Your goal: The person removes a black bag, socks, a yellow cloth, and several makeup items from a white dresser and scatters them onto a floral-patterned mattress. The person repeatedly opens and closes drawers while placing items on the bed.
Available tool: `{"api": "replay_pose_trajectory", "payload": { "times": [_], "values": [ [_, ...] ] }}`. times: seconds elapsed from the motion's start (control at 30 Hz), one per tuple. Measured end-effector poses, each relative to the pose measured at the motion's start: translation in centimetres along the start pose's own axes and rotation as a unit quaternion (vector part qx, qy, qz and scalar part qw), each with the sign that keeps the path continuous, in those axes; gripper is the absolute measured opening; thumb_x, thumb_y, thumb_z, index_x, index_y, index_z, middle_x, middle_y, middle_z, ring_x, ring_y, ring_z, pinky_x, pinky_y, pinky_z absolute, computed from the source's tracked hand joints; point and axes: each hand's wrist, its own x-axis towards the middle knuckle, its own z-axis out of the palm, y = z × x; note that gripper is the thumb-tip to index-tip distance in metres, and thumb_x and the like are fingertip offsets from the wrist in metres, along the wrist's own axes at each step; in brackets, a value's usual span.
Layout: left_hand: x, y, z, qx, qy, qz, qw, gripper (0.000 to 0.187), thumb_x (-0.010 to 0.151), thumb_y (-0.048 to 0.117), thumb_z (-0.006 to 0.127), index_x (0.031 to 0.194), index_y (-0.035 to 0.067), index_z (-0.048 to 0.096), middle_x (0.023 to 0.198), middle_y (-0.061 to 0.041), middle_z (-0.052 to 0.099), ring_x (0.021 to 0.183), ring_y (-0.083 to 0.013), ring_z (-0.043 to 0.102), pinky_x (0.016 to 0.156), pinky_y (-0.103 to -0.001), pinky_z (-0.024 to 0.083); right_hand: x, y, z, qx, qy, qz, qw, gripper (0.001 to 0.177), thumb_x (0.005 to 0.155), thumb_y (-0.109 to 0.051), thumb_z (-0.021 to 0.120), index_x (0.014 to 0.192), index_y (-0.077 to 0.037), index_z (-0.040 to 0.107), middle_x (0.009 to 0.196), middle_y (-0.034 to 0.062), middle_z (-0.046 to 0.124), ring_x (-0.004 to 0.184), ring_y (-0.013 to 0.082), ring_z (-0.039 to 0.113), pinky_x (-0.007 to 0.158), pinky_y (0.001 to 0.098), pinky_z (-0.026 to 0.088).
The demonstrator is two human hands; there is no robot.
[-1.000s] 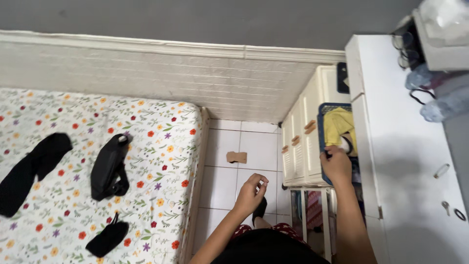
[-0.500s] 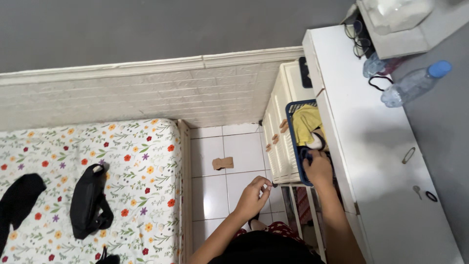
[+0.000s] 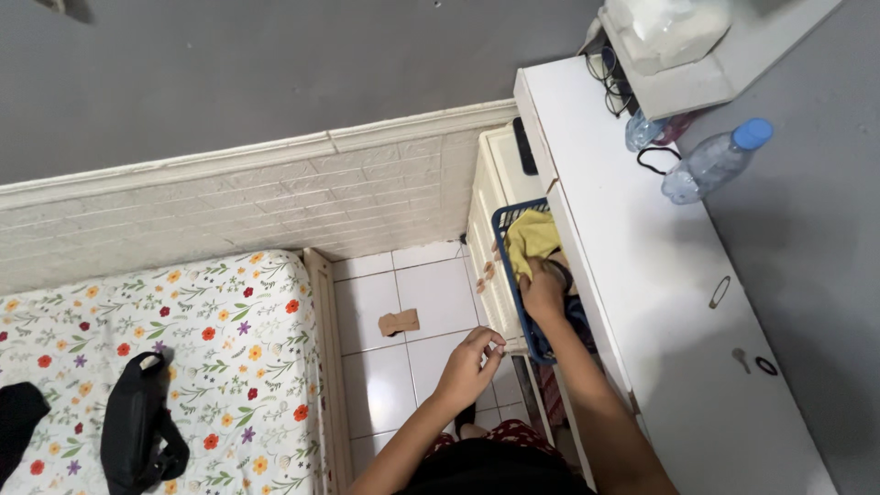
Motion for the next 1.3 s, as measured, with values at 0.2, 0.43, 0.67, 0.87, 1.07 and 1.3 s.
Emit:
{"api": "replay_pose_trajectory", "payload": {
  "times": [0.2,0.43,0.67,0.87,1.07,1.3],
  "values": [
    [1.9,-0.9,0.0,-0.041,0.032,0.020,0.998,0.013,0.098,0.011,0.061,0.107,0.002,0.065,0.101,-0.008,0.067,0.078,-0.0172,0.065,0.067,-0.030,0.052,-0.6,-0.7,-1.7,0.209,0.157,-0.023,0.965,0.039,0.099,-0.010,0.048,0.132,0.010,0.055,0.108,0.0280,0.065,0.096,0.0413,0.064,0.086,0.0466,0.051],
    [2.8,-2.6,-0.1,-0.147,0.051,-0.019,0.988,0.016,0.104,0.014,0.058,0.112,0.001,0.063,0.099,-0.010,0.068,0.084,-0.0148,0.063,0.070,-0.028,0.054,-1.6,-7.6,-8.2,0.392,0.173,-0.034,0.903,0.030,0.096,-0.001,0.036,0.117,0.006,0.057,0.102,0.0123,0.059,0.092,0.0231,0.057,0.085,0.0318,0.048],
    [0.1,-3.6,-2.9,-0.124,0.256,-0.008,0.959,0.021,0.099,0.006,0.054,0.119,0.004,0.055,0.119,-0.009,0.063,0.096,-0.0168,0.059,0.074,-0.031,0.052,-4.1,-14.7,-11.0,0.418,0.033,-0.206,0.884,0.035,0.086,0.004,0.037,0.113,0.010,0.058,0.118,0.0141,0.059,0.109,0.0231,0.058,0.101,0.0304,0.046],
    [-6.9,-6.7,-7.4,-0.211,0.511,0.090,0.828,0.012,0.103,0.000,0.051,0.113,0.001,0.057,0.117,-0.008,0.059,0.105,-0.0164,0.056,0.095,-0.031,0.047,-10.6,-21.5,-8.3,0.299,-0.343,-0.080,0.887,0.049,0.089,-0.008,0.052,0.136,-0.007,0.061,0.137,0.0082,0.060,0.096,0.0270,0.066,0.087,0.0393,0.059],
    [-16.0,-9.2,-10.1,-0.264,0.558,0.072,0.784,0.015,0.102,-0.002,0.049,0.115,0.002,0.057,0.114,-0.006,0.057,0.106,-0.0134,0.054,0.097,-0.028,0.045,-17.7,-24.2,-5.5,0.173,-0.495,-0.261,0.810,0.051,0.102,-0.021,0.060,0.150,-0.009,0.047,0.132,0.0157,0.067,0.108,0.0227,0.071,0.102,0.0374,0.052],
    [-24.4,-10.0,-8.3,-0.272,0.563,0.050,0.779,0.012,0.102,-0.001,0.049,0.110,0.002,0.057,0.112,-0.005,0.059,0.102,-0.0127,0.057,0.095,-0.028,0.048,-17.5,-21.9,-7.2,0.141,-0.387,-0.095,0.906,0.036,0.099,-0.022,0.058,0.132,-0.010,0.062,0.112,0.0083,0.074,0.097,0.0207,0.074,0.088,0.0319,0.063]
  ]
}}
